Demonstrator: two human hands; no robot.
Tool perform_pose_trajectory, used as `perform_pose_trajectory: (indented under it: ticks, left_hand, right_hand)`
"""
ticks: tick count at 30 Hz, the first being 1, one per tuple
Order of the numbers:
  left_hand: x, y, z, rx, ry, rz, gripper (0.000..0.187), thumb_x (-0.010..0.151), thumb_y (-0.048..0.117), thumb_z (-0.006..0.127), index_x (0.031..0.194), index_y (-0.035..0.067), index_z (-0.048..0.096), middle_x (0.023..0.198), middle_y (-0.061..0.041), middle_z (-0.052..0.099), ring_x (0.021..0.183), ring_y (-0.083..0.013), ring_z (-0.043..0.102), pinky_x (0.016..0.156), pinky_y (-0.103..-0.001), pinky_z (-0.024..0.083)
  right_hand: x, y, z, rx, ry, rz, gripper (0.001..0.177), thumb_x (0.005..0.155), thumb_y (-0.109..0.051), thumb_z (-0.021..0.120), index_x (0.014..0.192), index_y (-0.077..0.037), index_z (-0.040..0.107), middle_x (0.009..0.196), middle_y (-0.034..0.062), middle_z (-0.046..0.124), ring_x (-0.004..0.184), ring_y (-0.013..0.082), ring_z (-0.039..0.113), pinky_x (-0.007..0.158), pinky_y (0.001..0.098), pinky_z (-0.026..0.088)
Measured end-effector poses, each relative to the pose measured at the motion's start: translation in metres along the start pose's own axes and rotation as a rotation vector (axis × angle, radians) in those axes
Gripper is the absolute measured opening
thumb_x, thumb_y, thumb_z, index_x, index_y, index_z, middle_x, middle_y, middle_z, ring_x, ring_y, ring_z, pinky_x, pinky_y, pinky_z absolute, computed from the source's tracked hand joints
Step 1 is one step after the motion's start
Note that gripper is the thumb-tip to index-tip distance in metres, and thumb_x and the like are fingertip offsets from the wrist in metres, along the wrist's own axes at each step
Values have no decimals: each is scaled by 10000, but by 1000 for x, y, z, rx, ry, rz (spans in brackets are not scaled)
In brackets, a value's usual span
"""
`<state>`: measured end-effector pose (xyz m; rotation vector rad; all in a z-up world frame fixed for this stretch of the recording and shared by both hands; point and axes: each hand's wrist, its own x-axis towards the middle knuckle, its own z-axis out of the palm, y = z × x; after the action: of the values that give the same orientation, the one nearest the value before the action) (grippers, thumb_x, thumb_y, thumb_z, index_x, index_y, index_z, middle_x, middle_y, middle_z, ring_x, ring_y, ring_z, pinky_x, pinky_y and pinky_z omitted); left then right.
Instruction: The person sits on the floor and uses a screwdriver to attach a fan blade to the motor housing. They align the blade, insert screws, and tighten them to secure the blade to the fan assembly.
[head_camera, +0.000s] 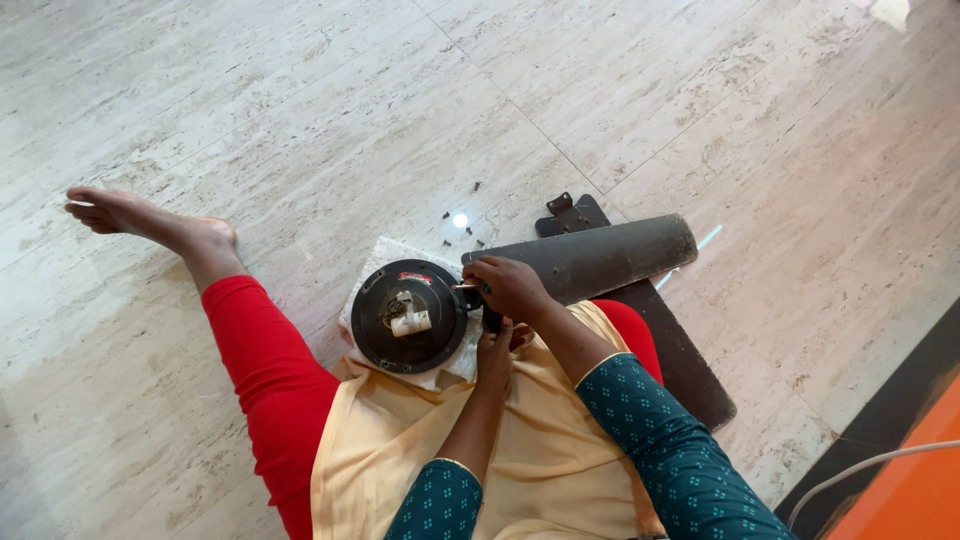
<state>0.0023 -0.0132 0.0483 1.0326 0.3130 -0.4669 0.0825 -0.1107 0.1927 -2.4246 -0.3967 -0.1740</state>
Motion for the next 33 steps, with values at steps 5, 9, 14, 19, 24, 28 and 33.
perform_pose_trajectory:
  ticks: [5, 9, 14, 19, 24, 28, 33]
  left_hand:
    - [-4, 0, -2, 52, 3, -5, 401, 1034, 353, 619, 1204, -6, 673, 1039, -105, 773, 908, -199, 754, 832, -311, 585]
    - [4, -1, 1, 13, -18, 5, 422, 1006, 370, 611, 1193, -4, 668, 1011, -109, 779, 901, -208, 763, 821, -330, 602]
    - [1, -3, -6, -8, 11, -43, 419, 980, 366, 632, 1211, 17, 636, 1002, -127, 769, 893, -222, 770, 823, -341, 623]
    - [3, 0, -2, 33, 36, -9, 454, 1004, 363, 638, 1267, -7, 630, 1042, -120, 755, 871, -206, 739, 816, -337, 590]
    - [3, -1, 0, -51, -19, -11, 462, 1009, 352, 651, 1284, -19, 617, 1081, -124, 737, 907, -215, 751, 839, -347, 613]
    - [0, 0, 1, -15, -31, -4, 462, 1005, 360, 642, 1302, 8, 612, 1129, -83, 720, 941, -203, 741, 845, -332, 597]
    - [-3, 2, 2, 45, -47, 3, 491, 996, 395, 631, 1323, 31, 599, 1150, -56, 724, 964, -183, 742, 851, -309, 573]
  right_hand:
    - [-1, 5, 5, 190, 107, -38, 205, 926, -142, 706, 1130, -131, 684, 1078, 64, 727, 896, 247, 740, 730, 383, 598]
    - [29, 34, -11, 914, 437, 212, 88, 1025, -150, 620, 1085, -117, 675, 1120, 35, 791, 781, 132, 742, 623, 326, 574]
    - [20, 44, -12, 570, 239, 351, 151, 973, -165, 748, 1059, -43, 732, 926, 72, 786, 770, 124, 677, 708, 308, 555]
    - [8, 25, -1, 393, 11, 150, 197, 894, -159, 754, 1062, -57, 741, 966, 100, 769, 864, 220, 728, 759, 358, 577]
    - [8, 11, -6, 118, -25, 70, 199, 876, -174, 744, 1059, -97, 744, 1077, 109, 725, 904, 331, 716, 749, 418, 560]
    - [9, 7, -13, 187, -27, 97, 219, 898, -177, 760, 1092, -79, 732, 1040, 108, 741, 935, 309, 725, 774, 396, 568]
    - [6, 1, -13, 468, -108, 295, 259, 921, -176, 738, 1162, -85, 711, 1048, 94, 766, 823, 244, 750, 692, 345, 607]
